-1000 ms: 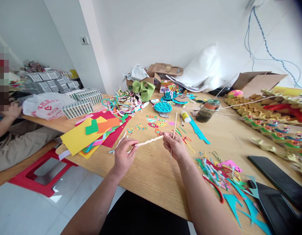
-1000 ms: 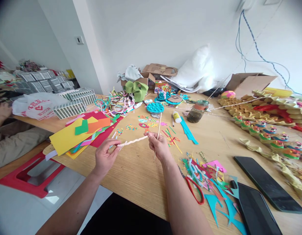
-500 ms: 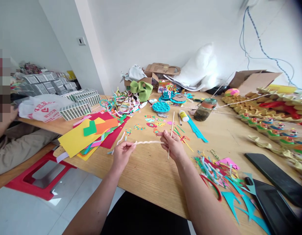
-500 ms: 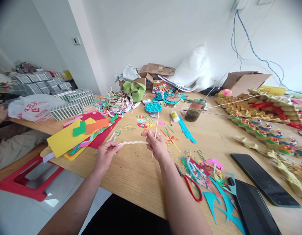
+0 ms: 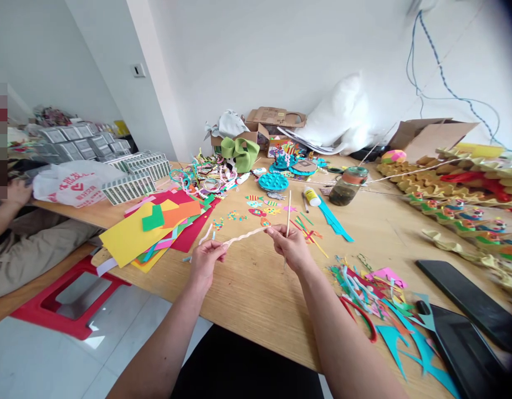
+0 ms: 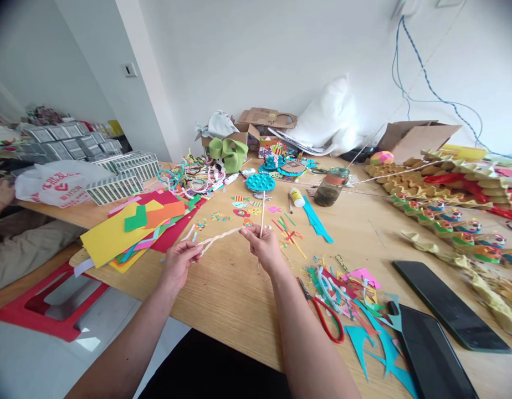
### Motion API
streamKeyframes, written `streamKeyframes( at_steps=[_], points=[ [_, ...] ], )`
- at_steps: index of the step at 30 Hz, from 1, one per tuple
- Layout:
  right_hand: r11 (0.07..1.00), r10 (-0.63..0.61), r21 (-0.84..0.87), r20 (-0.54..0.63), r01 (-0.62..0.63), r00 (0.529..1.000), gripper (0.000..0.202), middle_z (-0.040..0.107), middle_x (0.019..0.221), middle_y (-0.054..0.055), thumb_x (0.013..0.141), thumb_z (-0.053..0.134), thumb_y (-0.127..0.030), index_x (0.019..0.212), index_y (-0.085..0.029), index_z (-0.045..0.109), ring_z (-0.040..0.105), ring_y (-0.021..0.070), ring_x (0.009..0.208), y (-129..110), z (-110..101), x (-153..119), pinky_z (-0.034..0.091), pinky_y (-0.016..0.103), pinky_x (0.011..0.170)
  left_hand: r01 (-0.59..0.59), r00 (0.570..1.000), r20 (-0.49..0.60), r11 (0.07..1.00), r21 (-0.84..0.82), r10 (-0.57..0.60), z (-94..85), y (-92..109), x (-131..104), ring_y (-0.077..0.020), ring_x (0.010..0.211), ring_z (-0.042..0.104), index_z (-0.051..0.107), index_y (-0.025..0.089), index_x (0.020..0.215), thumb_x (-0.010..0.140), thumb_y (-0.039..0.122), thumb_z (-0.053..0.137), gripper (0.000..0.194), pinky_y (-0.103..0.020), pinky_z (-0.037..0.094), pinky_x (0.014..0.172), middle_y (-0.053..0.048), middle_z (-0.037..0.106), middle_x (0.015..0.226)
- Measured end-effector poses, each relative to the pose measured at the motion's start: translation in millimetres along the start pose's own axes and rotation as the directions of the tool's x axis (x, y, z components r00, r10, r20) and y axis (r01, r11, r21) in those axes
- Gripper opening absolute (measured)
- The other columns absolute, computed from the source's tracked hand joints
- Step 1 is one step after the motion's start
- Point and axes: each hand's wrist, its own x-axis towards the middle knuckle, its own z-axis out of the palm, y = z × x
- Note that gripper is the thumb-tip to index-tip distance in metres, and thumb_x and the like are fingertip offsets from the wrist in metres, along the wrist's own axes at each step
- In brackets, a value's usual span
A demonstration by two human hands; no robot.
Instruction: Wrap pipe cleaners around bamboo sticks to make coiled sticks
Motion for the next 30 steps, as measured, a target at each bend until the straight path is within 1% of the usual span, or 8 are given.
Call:
streamKeyframes(
  at_steps=[6, 10, 13, 18, 21, 26, 28, 30],
  points=[
    [0.999, 0.018, 0.042, -0.023, -0.017, 1.0, 0.034, 0.025, 0.043, -0.011, 0.063, 0.071, -0.045, 0.07, -0.015, 0.058, 0.018, 0.003, 0.037, 0, -2, 1, 0.014, 0.02, 0.035, -0.228, 0.973, 0.005, 0.961, 0.157, 0.23, -0.5, -5, -3, -0.0094, 0.055, 0.054, 0.062, 0.014, 0.069, 0.065, 0.03, 0.07, 0.018, -0.022, 0.045, 0.053, 0.0, 0.06, 0.061],
    [0.999, 0.03, 0.023, -0.017, -0.029, 0.999, 0.036, 0.028, 0.042, -0.011, 0.061, 0.071, -0.047, 0.069, -0.014, 0.059, 0.018, 0.0029, 0.036, 0, -1, 0, 0.013, 0.02, 0.035, -0.502, 0.858, 0.066, 0.802, 0.324, 0.51, -2.1, -3, -7, -0.0138, 0.072, 0.06, 0.065, 0.017, 0.073, 0.073, 0.028, 0.064, 0.011, -0.027, 0.049, 0.067, -0.004, 0.064, 0.075],
    [0.998, 0.034, -0.048, 0.07, -0.031, 0.997, 0.038, 0.028, 0.042, -0.01, 0.065, 0.067, -0.051, 0.071, -0.013, 0.062, 0.019, 0.0032, 0.036, 0, -1, -1, 0.012, 0.02, 0.036, -0.627, 0.764, 0.152, 0.667, 0.403, 0.627, -3.0, 2, -9, -0.0143, 0.074, 0.06, 0.067, 0.019, 0.076, 0.075, 0.025, 0.062, 0.007, -0.029, 0.05, 0.071, -0.004, 0.065, 0.076],
    [0.944, 0.078, -0.329, 0.273, 0.017, 0.959, 0.04, 0.026, 0.04, -0.008, 0.069, 0.063, -0.051, 0.065, -0.011, 0.066, 0.019, 0.0035, 0.037, -8, -14, -5, 0.01, 0.021, 0.038, -0.741, 0.669, 0.333, 0.568, 0.357, 0.664, -5.2, 19, -8, -0.0146, 0.079, 0.06, 0.07, 0.023, 0.08, 0.075, 0.02, 0.062, 0.009, -0.029, 0.051, 0.072, -0.005, 0.064, 0.082],
    [0.934, 0.108, -0.356, 0.336, 0.02, 0.935, 0.047, 0.023, 0.039, -0.009, 0.077, 0.053, -0.054, 0.077, -0.01, 0.07, 0.015, 0.004, 0.038, -15, -20, -9, 0.01, 0.022, 0.039, -0.766, 0.641, 0.422, 0.565, 0.306, 0.641, -5.7, 30, -6, -0.0141, 0.081, 0.06, 0.07, 0.023, 0.083, 0.076, 0.017, 0.061, 0.013, -0.028, 0.051, 0.07, -0.006, 0.062, 0.086],
    [0.943, 0.173, -0.332, 0.577, 0.035, 0.798, 0.038, 0.039, 0.046, -0.006, 0.068, 0.065, -0.048, 0.073, -0.011, 0.069, 0.026, 0.0047, 0.044, -19, 1, -18, 0.017, 0.02, 0.041, -0.822, 0.558, 0.528, 0.51, 0.252, 0.64, 3.4, 34, -6, -0.0138, 0.083, 0.059, 0.07, 0.024, 0.084, 0.075, 0.014, 0.061, 0.016, -0.027, 0.051, 0.07, -0.005, 0.062, 0.089],
    [0.951, 0.19, -0.31, 0.581, 0.0, 0.791, 0.033, 0.037, 0.044, -0.007, 0.063, 0.07, -0.045, 0.064, -0.012, 0.064, 0.025, 0.0038, 0.042, -18, 12, -21, 0.017, 0.02, 0.041, -0.798, 0.589, 0.516, 0.551, 0.246, 0.622, 8.9, 32, -8, -0.0137, 0.083, 0.059, 0.068, 0.024, 0.089, 0.076, 0.015, 0.061, 0.018, -0.028, 0.051, 0.072, -0.005, 0.062, 0.09],
    [0.958, 0.178, -0.288, 0.543, -0.017, 0.82, 0.033, 0.04, 0.044, -0.007, 0.061, 0.072, -0.044, 0.061, -0.013, 0.06, 0.028, 0.0039, 0.041, -16, 19, -22, 0.019, 0.02, 0.041, -0.687, 0.704, 0.455, 0.685, 0.241, 0.546, 13.0, 30, -11, -0.0137, 0.082, 0.06, 0.064, 0.024, 0.102, 0.076, 0.018, 0.061, 0.027, -0.029, 0.052, 0.073, -0.006, 0.062, 0.095]
  ],
)
